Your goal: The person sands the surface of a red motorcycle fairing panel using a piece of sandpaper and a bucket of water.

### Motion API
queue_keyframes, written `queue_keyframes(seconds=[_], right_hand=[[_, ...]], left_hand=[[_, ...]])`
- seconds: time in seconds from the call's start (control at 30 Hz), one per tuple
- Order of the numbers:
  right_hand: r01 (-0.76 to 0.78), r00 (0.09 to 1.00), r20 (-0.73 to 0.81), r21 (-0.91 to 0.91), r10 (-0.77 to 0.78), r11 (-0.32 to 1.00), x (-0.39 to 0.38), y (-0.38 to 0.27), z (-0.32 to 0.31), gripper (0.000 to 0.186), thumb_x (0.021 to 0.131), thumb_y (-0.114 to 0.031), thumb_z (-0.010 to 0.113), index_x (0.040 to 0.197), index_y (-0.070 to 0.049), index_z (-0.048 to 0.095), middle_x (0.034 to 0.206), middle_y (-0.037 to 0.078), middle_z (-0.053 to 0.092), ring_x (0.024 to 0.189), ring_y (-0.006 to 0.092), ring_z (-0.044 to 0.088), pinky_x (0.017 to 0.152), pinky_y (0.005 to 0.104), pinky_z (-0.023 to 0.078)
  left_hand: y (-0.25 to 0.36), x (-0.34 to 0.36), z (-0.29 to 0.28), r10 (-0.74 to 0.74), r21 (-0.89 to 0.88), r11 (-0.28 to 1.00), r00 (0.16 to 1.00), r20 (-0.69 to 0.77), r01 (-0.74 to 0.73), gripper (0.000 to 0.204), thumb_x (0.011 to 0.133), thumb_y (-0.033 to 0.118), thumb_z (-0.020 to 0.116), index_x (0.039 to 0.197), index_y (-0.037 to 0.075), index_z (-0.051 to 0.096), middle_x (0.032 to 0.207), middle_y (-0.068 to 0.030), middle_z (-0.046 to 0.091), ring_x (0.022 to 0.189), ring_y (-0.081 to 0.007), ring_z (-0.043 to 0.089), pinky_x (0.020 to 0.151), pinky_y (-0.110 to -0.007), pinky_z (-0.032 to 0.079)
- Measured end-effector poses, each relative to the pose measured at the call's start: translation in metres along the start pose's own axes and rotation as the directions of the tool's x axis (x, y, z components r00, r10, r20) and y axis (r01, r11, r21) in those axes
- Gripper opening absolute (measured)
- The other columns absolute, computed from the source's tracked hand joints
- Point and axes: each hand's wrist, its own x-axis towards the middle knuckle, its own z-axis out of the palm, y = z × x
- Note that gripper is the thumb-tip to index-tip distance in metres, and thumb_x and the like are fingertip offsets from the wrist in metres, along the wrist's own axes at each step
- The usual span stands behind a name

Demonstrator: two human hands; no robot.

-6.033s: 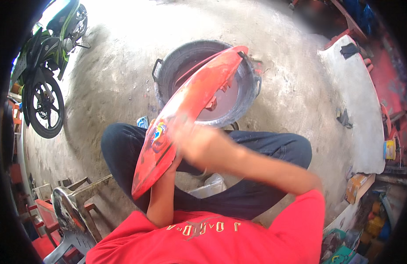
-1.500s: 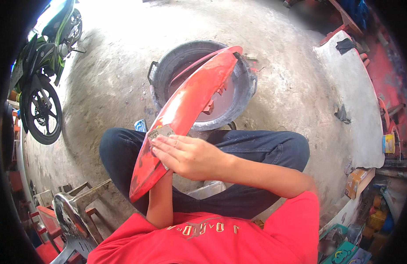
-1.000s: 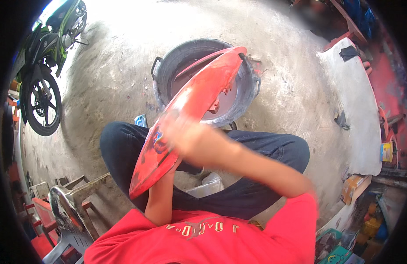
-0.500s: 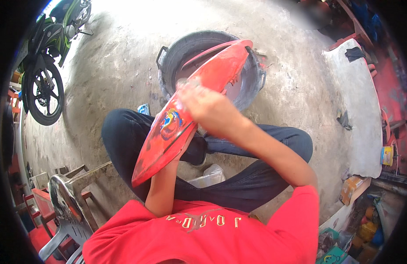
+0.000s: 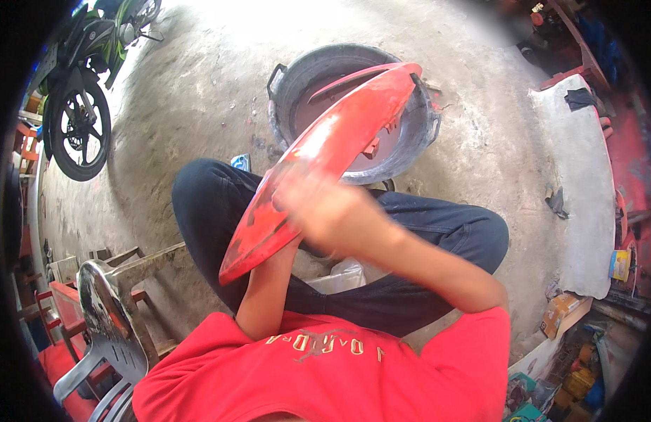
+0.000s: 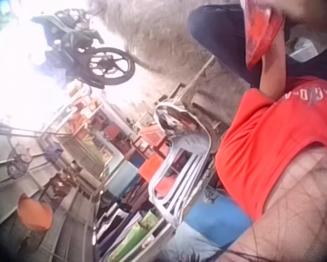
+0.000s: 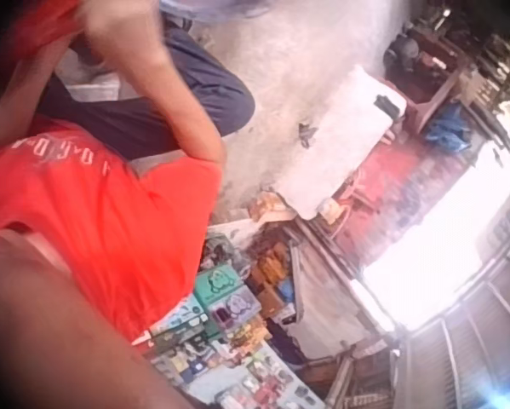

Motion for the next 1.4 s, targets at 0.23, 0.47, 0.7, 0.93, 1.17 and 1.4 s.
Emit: queue_keyframes(seconds=[0.23, 0.47, 0.7, 0.93, 1.17, 1.4], right_hand=[[0.007, 0.998, 0.067, 0.012, -0.008, 1.0, -0.02, -0.019, -0.003, 0.046, 0.095, -0.011, 0.056, 0.139, 0.001, 0.062, 0.144, 0.019, 0.063, 0.136, 0.0316, 0.061, 0.115, 0.0455, 0.048], [0.002, 0.999, 0.035, -0.005, -0.002, 1.0, -0.019, -0.018, -0.001, 0.049, 0.092, -0.013, 0.059, 0.137, 0.006, 0.062, 0.14, 0.022, 0.065, 0.132, 0.0336, 0.064, 0.112, 0.0449, 0.051], [0.073, 0.997, -0.006, -0.006, -0.073, 0.997, -0.012, -0.031, 0.01, 0.046, 0.094, -0.011, 0.06, 0.138, 0.003, 0.063, 0.141, 0.019, 0.066, 0.13, 0.0325, 0.065, 0.112, 0.0448, 0.051], [0.027, 1.0, -0.002, -0.106, -0.027, 0.994, -0.012, -0.028, 0.01, 0.046, 0.093, -0.011, 0.06, 0.136, 0.003, 0.064, 0.138, 0.018, 0.067, 0.127, 0.0315, 0.067, 0.11, 0.0454, 0.053], [-0.109, 0.992, 0.043, -0.127, 0.115, 0.986, -0.016, -0.005, 0.0, 0.049, 0.09, -0.019, 0.062, 0.132, 0.008, 0.064, 0.134, 0.024, 0.068, 0.125, 0.0335, 0.068, 0.11, 0.0455, 0.052], [-0.242, 0.969, 0.025, -0.11, 0.246, 0.964, -0.023, 0.021, -0.001, 0.051, 0.09, -0.012, 0.061, 0.137, 0.008, 0.059, 0.136, 0.025, 0.066, 0.126, 0.0358, 0.066, 0.107, 0.0443, 0.054]], left_hand=[[0.002, -0.007, -0.04, 0.1, 0.424, 0.872, 0.937, 0.335, -0.245, 0.053, 0.112, 0.036, 0.039, 0.156, 0.008, 0.042, 0.158, -0.0173, 0.047, 0.144, -0.0268, 0.049, 0.122, -0.043, 0.04], [-0.022, 0.018, -0.127, 0.182, -0.339, 0.938, 0.935, 0.305, -0.072, 0.053, 0.112, 0.038, 0.037, 0.155, 0.007, 0.044, 0.156, -0.0164, 0.048, 0.142, -0.0307, 0.049, 0.119, -0.047, 0.041], [0.018, 0.014, -0.131, 0.13, -0.221, 0.973, 0.956, 0.261, -0.072, 0.06, 0.111, 0.035, 0.043, 0.161, 0.002, 0.034, 0.162, -0.021, 0.041, 0.149, -0.0347, 0.042, 0.124, -0.048, 0.037], [-0.011, -0.005, -0.035, 0.046, -0.31, 0.949, 0.943, 0.33, 0.062, 0.052, 0.11, 0.037, 0.045, 0.151, 0.005, 0.048, 0.154, -0.0175, 0.051, 0.139, -0.0298, 0.053, 0.118, -0.044, 0.044], [-0.011, -0.002, -0.035, 0.088, -0.235, 0.971, 0.857, 0.507, 0.039, 0.057, 0.111, 0.036, 0.043, 0.156, 0.001, 0.04, 0.158, -0.0214, 0.047, 0.143, -0.0363, 0.049, 0.121, -0.047, 0.04], [-0.004, -0.003, -0.02, -0.005, -0.187, 0.976, 0.876, 0.483, 0.109, 0.052, 0.113, 0.032, 0.04, 0.158, 0.005, 0.039, 0.164, -0.019, 0.039, 0.149, -0.0322, 0.041, 0.124, -0.049, 0.037]])
